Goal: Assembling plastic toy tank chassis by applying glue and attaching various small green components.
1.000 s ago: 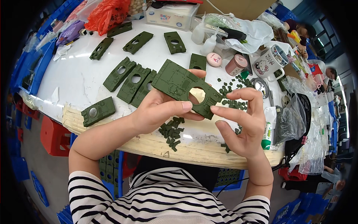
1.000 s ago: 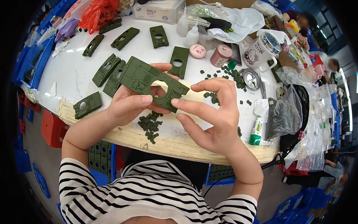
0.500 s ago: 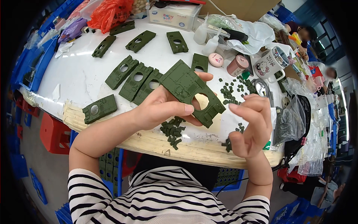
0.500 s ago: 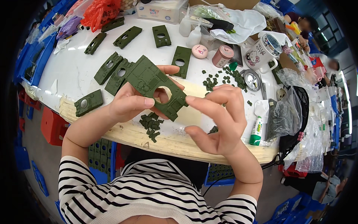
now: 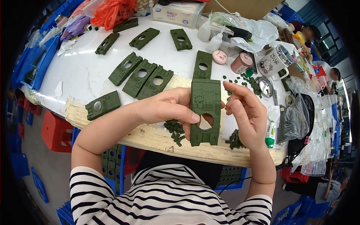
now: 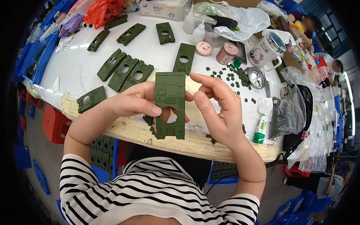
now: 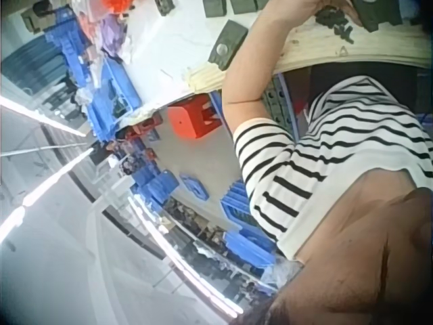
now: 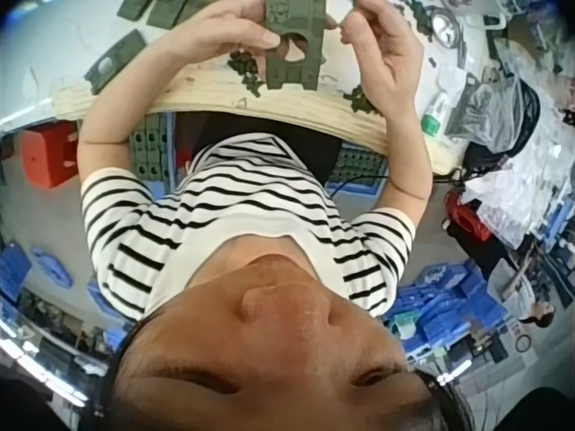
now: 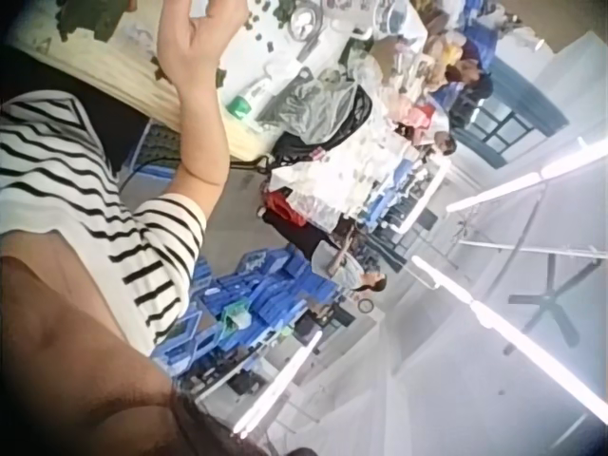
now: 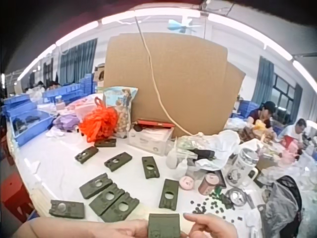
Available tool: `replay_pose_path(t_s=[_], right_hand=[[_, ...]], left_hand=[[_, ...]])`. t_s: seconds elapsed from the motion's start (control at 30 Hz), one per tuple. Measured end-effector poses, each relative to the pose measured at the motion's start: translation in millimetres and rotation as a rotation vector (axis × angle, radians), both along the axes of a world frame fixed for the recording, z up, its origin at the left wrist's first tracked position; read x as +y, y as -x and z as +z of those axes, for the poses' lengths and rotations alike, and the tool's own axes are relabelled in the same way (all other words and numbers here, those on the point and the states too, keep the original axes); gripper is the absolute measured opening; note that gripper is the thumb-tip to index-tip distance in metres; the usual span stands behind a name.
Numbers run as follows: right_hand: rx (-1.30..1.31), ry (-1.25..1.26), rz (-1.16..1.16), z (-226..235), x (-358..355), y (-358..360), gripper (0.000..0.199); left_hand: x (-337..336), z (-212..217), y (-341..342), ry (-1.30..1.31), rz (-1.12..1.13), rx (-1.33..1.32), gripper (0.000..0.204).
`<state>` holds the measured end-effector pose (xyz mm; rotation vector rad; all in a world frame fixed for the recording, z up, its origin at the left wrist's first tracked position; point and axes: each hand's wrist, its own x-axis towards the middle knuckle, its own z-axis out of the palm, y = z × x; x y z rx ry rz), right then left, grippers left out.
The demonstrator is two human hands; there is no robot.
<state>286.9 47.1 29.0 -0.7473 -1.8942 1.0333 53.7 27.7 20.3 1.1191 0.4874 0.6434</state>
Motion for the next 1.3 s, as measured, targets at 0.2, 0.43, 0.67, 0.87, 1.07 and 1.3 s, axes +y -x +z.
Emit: replay_pose_path(t_s=[0.2,0.43,0.67,0.87,1.07,1.3], right_hand=[[0.007,0.322,0.153,9,-3,-2,0.017],[0.186,0.521,0.127,7,3,-9,0.011],[0.287,0.405,-0.058,6,4,-6,0.013],[0.392,0.346,-0.137,4,4,-4,0.015],[0.385,0.259,-0.056,3,-2,0,0.008],[0.189,0.100,0.141,-8,-14,0,0.011]], left_hand=[[-2,-4,0,0.055,-0.227,0.018,0.055],[-8,9,-3,-0.095,-0.037,0.015,0.048],[-17,15,-2,-0.831,0.524,0.396,0.079],[-14,14,0,-0.934,0.647,0.491,0.093],[-13,14,-10,-1.289,0.725,0.647,0.082],[-22,31,-1,-1.338,0.612,0.876,0.062]])
